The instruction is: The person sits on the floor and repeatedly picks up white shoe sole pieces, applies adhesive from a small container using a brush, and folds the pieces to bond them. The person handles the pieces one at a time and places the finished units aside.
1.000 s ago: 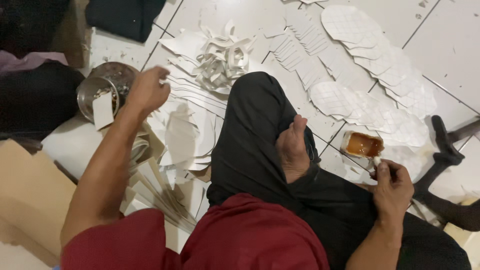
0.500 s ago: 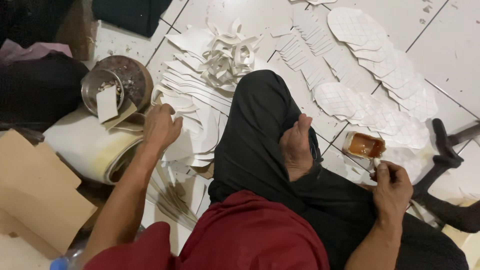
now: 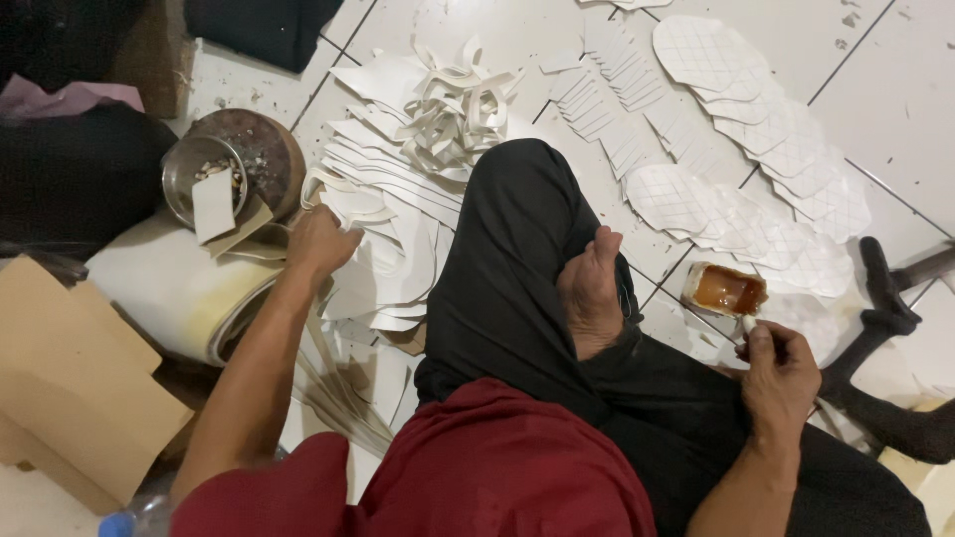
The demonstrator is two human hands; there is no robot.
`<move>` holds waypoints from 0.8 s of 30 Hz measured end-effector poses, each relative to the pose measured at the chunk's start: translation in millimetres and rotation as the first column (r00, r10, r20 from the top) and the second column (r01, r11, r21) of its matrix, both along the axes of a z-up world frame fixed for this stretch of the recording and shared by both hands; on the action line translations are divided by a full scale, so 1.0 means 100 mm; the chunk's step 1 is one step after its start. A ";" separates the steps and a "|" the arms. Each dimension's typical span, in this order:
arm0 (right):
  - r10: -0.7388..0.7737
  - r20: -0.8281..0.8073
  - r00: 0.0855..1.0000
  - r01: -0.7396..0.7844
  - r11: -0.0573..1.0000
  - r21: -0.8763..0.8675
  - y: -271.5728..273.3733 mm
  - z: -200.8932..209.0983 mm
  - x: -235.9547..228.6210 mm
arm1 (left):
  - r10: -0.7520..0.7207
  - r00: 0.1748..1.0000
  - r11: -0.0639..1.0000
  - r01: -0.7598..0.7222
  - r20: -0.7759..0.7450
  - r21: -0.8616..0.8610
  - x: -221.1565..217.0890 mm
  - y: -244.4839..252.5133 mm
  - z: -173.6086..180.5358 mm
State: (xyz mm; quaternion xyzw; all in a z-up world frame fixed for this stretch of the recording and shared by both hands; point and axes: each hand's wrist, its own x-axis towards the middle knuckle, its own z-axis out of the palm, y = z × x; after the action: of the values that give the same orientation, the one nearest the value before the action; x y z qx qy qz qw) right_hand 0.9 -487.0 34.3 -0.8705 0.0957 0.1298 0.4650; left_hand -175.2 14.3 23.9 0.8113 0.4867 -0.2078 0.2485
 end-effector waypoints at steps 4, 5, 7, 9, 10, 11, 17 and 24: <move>-0.019 -0.015 1.000 0.019 1.000 -0.004 -0.01 -0.02 0.00 | -0.093 0.994 0.984 0.102 -0.065 0.148 0.02 0.04 -0.14; -0.011 -0.013 1.000 0.011 1.000 -0.004 0.01 0.01 0.00 | -0.129 0.987 0.980 0.141 -0.092 0.143 0.04 0.04 -0.12; -0.004 -0.011 1.000 0.004 1.000 -0.005 0.02 0.03 0.00 | -0.165 0.979 0.974 0.180 -0.117 0.136 0.06 0.05 -0.13; 0.012 -0.020 1.000 -0.012 0.999 -0.033 -0.01 0.01 0.01 | -0.183 0.975 0.970 0.200 -0.126 0.141 0.08 0.07 -0.19; 0.009 -0.018 1.000 -0.010 0.999 -0.033 0.00 0.00 0.01 | -0.186 0.975 0.969 0.203 -0.124 0.141 0.10 0.06 -0.16; -0.005 -0.026 1.000 0.005 1.000 -0.008 0.00 0.00 0.01 | -0.194 0.973 0.967 0.211 -0.126 0.140 0.11 0.05 -0.13; -0.021 -0.039 0.999 0.020 1.000 -0.009 0.01 0.01 0.02 | -0.148 0.985 0.980 0.157 -0.087 0.118 0.08 0.12 -0.24; 0.052 0.028 0.998 -0.049 0.995 -0.082 -0.09 -0.12 0.05 | -0.051 0.998 0.999 0.050 0.046 0.017 0.04 0.15 -0.02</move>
State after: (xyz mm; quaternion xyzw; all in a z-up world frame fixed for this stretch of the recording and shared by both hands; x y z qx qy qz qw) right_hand 5.6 -495.8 22.7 -0.8927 0.0719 0.1243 0.4272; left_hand -170.7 29.1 21.5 0.8300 0.4617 -0.1912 0.2478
